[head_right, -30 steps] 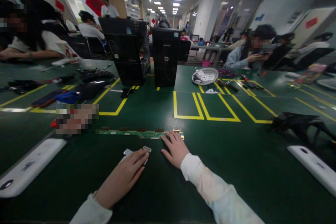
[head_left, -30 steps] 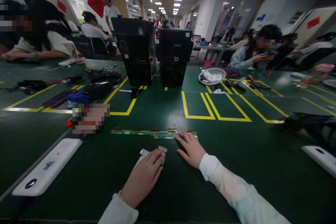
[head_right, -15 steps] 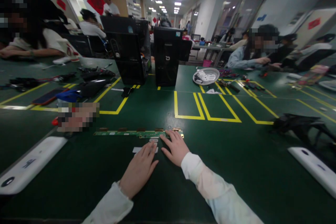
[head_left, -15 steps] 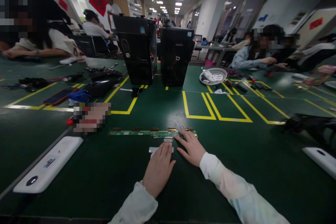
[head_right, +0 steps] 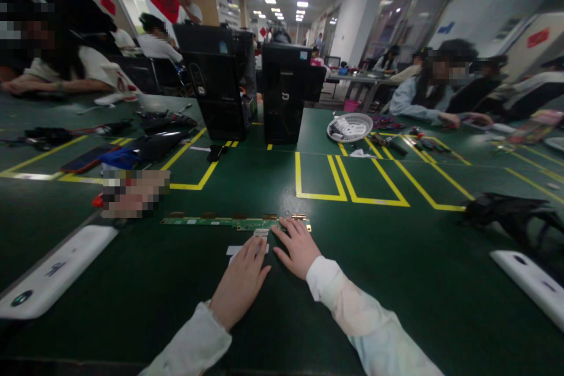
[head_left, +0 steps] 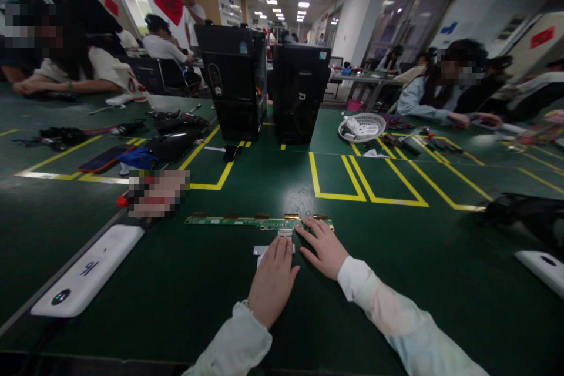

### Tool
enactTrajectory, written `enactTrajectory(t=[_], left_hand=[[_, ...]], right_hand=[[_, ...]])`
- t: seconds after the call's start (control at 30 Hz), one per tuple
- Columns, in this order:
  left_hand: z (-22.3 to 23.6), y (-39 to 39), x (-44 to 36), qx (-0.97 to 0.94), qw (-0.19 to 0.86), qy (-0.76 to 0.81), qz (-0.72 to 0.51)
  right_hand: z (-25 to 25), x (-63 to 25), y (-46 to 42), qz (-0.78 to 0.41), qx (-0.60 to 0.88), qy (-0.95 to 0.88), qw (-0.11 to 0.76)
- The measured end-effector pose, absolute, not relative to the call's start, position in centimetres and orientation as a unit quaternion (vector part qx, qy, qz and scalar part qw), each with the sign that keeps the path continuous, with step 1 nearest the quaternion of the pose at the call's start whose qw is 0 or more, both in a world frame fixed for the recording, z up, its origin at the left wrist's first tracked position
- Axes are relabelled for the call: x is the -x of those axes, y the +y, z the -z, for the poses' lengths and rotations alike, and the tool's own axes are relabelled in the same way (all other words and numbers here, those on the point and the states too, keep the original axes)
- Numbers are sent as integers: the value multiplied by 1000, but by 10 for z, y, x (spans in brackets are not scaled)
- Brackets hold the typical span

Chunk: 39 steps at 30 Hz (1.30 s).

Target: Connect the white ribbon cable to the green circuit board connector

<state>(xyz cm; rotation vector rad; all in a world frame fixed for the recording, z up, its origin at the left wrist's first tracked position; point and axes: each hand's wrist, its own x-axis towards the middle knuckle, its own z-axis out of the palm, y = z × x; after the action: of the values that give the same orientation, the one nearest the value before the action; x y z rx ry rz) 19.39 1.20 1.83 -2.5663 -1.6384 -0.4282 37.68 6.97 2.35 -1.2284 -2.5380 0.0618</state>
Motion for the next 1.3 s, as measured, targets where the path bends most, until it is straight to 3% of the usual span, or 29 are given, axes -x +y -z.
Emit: enactTrajectory(t=[1.3], left_hand=[[-24, 16, -190, 848, 20, -513, 134]], right_hand=[[-22, -379, 71, -36, 431, -887, 162]])
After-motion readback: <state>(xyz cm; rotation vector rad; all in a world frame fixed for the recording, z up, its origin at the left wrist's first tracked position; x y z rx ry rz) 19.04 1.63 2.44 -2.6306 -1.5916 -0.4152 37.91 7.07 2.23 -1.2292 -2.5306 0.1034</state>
